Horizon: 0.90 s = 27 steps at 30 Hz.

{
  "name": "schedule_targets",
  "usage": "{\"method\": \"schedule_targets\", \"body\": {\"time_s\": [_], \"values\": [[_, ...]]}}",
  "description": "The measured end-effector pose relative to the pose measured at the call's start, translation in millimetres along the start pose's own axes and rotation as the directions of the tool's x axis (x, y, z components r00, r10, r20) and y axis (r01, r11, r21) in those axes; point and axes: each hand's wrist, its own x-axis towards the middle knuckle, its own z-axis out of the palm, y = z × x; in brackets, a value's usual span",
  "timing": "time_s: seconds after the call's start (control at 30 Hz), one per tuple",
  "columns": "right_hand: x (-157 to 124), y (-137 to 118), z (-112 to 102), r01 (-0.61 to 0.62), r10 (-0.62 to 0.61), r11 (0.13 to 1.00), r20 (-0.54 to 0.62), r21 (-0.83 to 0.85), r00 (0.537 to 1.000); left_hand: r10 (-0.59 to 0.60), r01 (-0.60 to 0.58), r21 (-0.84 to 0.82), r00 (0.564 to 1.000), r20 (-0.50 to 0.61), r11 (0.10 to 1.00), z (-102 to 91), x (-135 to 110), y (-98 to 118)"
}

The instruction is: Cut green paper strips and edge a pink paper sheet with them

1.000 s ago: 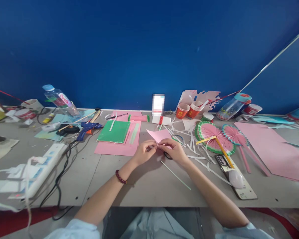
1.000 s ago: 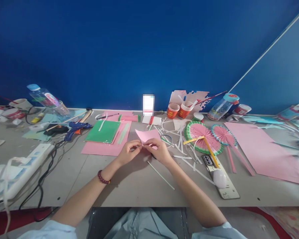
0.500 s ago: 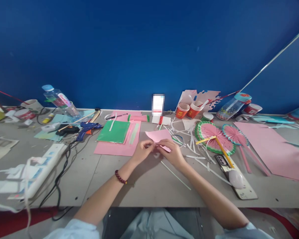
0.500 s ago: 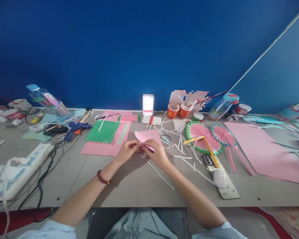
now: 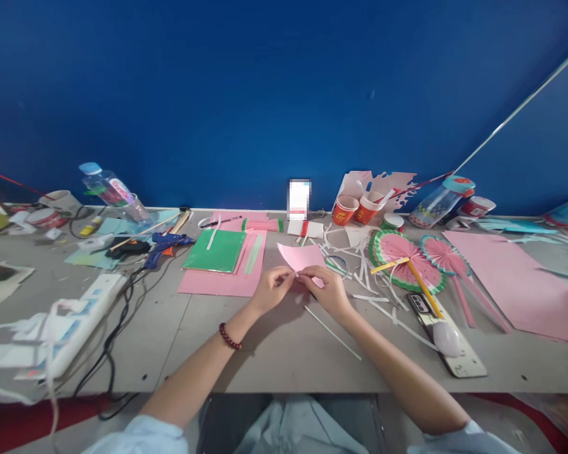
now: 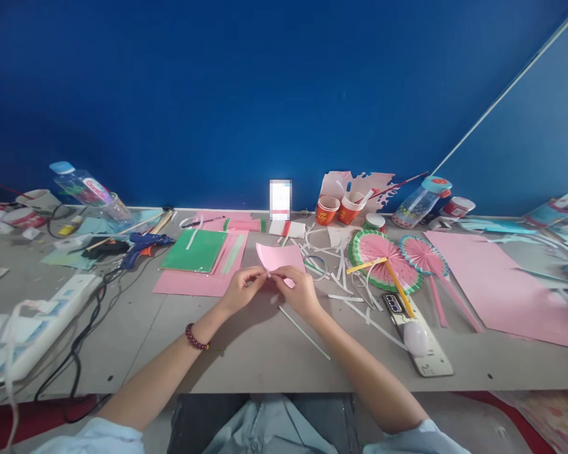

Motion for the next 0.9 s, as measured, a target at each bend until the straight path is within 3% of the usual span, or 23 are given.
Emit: {"method": "schedule_targets", "body": {"time_s": [0.23, 0.5, 0.9], "values": [[-2.3, 2.5, 3.1, -0.054, 0.054, 0.999, -0.030, 0.008, 0.998, 0.062, -0.061, 0.089, 0.998, -0.004, 0.994, 0.8, -1.8, -3.3], [-5.1, 1.6, 3.0, -0.037, 0.037, 0.997, 0.000, -0.065, 0.999, 0.037, -0.043, 0.157, 0.999, 0.039, 0.987, 0.9, -4.5, -2.2], [-5.6, -1.8, 4.9, -0.017, 0.016, 0.998, -0.027, -0.066, 1.000, 0.069, -0.071, 0.214, 0.998, 0.013, 0.974, 3.6, -5.6, -5.1]]}}
